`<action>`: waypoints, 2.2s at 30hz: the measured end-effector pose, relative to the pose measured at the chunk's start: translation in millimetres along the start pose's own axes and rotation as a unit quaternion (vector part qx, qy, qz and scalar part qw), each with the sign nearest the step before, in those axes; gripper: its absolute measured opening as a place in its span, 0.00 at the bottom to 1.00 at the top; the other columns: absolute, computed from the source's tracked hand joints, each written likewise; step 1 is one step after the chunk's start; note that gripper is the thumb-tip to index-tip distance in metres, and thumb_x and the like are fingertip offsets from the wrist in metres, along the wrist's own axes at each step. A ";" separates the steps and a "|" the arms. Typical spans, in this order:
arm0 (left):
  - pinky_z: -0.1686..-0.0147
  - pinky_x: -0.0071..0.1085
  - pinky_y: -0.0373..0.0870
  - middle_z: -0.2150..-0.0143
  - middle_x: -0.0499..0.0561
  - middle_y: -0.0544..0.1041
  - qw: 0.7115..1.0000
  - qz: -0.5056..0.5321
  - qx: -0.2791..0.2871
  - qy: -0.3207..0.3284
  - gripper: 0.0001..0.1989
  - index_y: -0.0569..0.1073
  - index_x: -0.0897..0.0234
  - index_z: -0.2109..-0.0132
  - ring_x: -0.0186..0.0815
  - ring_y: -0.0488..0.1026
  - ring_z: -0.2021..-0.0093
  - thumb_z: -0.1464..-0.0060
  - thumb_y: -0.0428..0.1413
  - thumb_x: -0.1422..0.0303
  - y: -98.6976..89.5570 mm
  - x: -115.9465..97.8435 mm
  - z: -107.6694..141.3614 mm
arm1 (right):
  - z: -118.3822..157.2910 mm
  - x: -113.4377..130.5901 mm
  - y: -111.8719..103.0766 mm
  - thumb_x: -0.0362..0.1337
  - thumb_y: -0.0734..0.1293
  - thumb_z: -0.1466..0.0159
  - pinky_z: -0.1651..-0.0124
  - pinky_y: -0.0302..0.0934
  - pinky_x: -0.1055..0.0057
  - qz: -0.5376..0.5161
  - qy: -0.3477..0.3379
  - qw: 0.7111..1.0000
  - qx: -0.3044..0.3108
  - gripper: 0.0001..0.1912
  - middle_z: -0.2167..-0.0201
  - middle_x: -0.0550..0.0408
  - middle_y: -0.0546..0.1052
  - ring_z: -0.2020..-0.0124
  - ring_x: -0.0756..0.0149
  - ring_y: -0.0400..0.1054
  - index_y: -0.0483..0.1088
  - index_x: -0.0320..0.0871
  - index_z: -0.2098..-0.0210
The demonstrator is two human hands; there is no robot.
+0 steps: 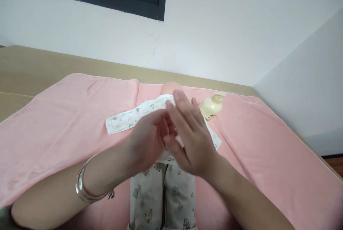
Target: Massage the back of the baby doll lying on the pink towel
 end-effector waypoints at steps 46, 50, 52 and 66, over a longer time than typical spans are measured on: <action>0.30 0.50 0.65 0.37 0.63 0.76 0.712 -0.647 -0.113 0.247 0.27 0.74 0.73 0.40 0.49 0.72 0.36 0.34 0.40 0.65 -58.9 7.0 -80.2 | 20.3 -114.9 106.1 0.44 0.57 0.25 0.21 0.45 0.47 -0.020 0.293 0.933 0.209 0.36 0.25 0.32 0.53 0.22 0.44 0.45 0.51 0.24 0.27; 0.28 0.49 0.63 0.36 0.64 0.76 0.683 -0.673 -0.106 0.264 0.27 0.73 0.77 0.38 0.49 0.71 0.34 0.33 0.38 0.69 -46.3 12.1 -69.8 | 18.6 -129.3 109.4 0.46 0.58 0.26 0.21 0.44 0.45 -0.014 0.304 0.931 0.202 0.39 0.25 0.32 0.53 0.22 0.43 0.44 0.50 0.23 0.27; 0.27 0.50 0.62 0.35 0.65 0.75 0.677 -0.677 -0.101 0.271 0.27 0.72 0.78 0.37 0.50 0.69 0.32 0.33 0.38 0.69 -40.4 14.1 -64.5 | 19.0 -125.6 108.9 0.45 0.59 0.27 0.21 0.44 0.46 -0.005 0.296 0.935 0.196 0.38 0.25 0.32 0.55 0.23 0.42 0.47 0.52 0.22 0.27; 0.33 0.52 0.66 0.41 0.67 0.77 0.662 -0.718 -0.070 0.201 0.25 0.73 0.78 0.41 0.53 0.72 0.40 0.33 0.39 0.68 -41.5 7.4 -78.8 | 19.4 -101.5 99.1 0.40 0.56 0.25 0.23 0.52 0.49 0.016 0.278 0.939 0.202 0.30 0.29 0.34 0.64 0.26 0.45 0.55 0.61 0.26 0.30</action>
Point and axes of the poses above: each hand's wrist, its own z-axis away from the middle knuckle, its own y-axis out of the palm, x = y × z, the point moved 10 cm from there along -z, towards the middle knuckle
